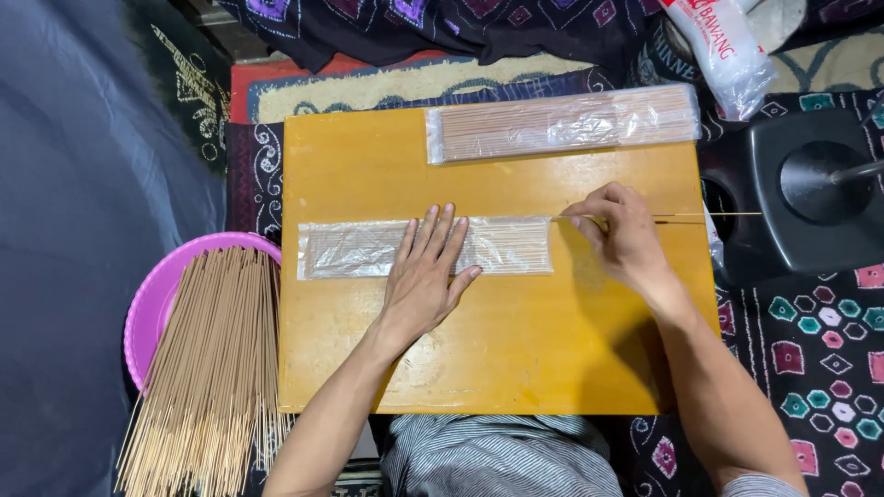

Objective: The person counts out incense sticks from a bowl, places them into a clear plastic sleeve on a table, and then seals the package using an adhesive strip.

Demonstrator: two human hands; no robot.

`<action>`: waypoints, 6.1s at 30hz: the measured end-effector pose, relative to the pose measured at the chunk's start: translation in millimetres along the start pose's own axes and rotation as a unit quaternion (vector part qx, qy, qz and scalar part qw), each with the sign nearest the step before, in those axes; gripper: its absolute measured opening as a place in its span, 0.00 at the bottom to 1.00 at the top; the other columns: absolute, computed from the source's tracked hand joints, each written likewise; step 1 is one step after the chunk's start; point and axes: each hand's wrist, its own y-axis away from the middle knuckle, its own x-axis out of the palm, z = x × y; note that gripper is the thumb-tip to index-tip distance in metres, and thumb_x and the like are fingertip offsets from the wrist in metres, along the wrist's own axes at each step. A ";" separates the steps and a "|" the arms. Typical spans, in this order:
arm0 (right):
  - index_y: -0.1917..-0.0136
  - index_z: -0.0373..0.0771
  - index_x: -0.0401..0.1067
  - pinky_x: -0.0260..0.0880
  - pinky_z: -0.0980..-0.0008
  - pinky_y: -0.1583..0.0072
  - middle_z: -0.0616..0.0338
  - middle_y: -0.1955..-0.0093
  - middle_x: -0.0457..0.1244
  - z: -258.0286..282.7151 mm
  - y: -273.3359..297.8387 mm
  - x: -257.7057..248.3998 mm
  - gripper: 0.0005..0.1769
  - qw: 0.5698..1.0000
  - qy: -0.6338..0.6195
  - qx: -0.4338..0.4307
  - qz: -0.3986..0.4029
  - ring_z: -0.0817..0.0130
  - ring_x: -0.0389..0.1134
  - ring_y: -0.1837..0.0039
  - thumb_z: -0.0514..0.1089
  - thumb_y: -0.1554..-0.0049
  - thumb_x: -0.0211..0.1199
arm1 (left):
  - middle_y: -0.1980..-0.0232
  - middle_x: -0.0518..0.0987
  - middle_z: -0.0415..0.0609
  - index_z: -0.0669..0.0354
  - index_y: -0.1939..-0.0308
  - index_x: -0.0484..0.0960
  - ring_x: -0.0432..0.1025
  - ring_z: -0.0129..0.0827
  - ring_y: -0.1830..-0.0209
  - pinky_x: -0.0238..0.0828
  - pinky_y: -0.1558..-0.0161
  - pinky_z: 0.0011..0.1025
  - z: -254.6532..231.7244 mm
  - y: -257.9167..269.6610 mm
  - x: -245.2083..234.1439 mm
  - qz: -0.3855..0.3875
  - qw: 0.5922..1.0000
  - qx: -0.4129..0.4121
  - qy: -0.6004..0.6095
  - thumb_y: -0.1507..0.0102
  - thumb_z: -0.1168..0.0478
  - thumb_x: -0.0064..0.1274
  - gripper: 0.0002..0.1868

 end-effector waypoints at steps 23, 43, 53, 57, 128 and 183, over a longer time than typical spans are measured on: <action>0.48 0.43 0.77 0.70 0.56 0.39 0.55 0.50 0.65 13.9 -0.7 -8.1 0.17 0.997 0.013 -0.073 -0.018 0.50 0.69 0.42 0.32 0.51 0.64 | 0.19 0.52 0.63 0.62 0.26 0.62 0.42 0.49 0.16 0.29 0.20 0.46 -3.0 -5.4 6.4 -0.058 0.996 0.040 0.048 0.29 0.40 0.41 0.36; 0.51 0.37 0.76 0.62 0.61 0.40 0.54 0.51 0.61 37.9 5.4 -23.8 0.09 0.993 0.045 -0.110 -0.023 0.57 0.61 0.47 0.31 0.44 0.61 | 0.32 0.64 0.64 0.67 0.29 0.67 0.53 0.57 0.26 0.40 0.23 0.55 -14.0 -3.6 -0.1 -0.124 0.990 0.055 0.030 0.31 0.43 0.45 0.35; 0.53 0.40 0.79 0.67 0.59 0.46 0.54 0.50 0.64 0.5 12.4 -51.9 0.06 0.986 0.162 -0.028 0.023 0.55 0.66 0.50 0.41 0.45 0.69 | 0.37 0.70 0.57 0.65 0.34 0.72 0.61 0.49 0.31 0.44 0.24 0.52 -11.6 1.6 -10.6 -0.182 0.981 0.025 0.055 0.31 0.45 0.47 0.30; 0.52 0.41 0.78 0.67 0.59 0.46 0.54 0.49 0.63 -1.2 13.7 -47.9 0.05 0.979 0.198 -0.028 0.026 0.54 0.66 0.49 0.39 0.44 0.67 | 0.39 0.71 0.56 0.68 0.38 0.75 0.64 0.46 0.35 0.49 0.25 0.50 -5.9 3.7 -10.0 -0.204 0.978 0.020 0.048 0.32 0.53 0.51 0.25; 0.40 0.42 0.71 0.59 0.35 0.27 0.48 0.38 0.59 61.5 22.3 51.5 0.18 0.974 0.061 -0.170 -0.137 0.45 0.65 0.37 0.49 0.40 0.69 | 0.39 0.73 0.55 0.58 0.33 0.72 0.63 0.47 0.32 0.49 0.25 0.50 6.2 1.4 15.8 -0.181 0.981 0.060 -0.023 0.29 0.46 0.41 0.26; 0.43 0.44 0.76 0.40 0.45 0.22 0.55 0.49 0.68 289.4 -11.5 254.8 0.13 0.857 0.024 -0.462 0.225 0.58 0.65 0.32 0.51 0.34 0.57 | 0.57 0.78 0.44 0.49 0.64 0.85 0.69 0.41 0.47 0.56 0.37 0.44 107.7 257.1 -16.9 -0.142 0.885 -0.443 -0.002 0.43 0.50 0.62 0.10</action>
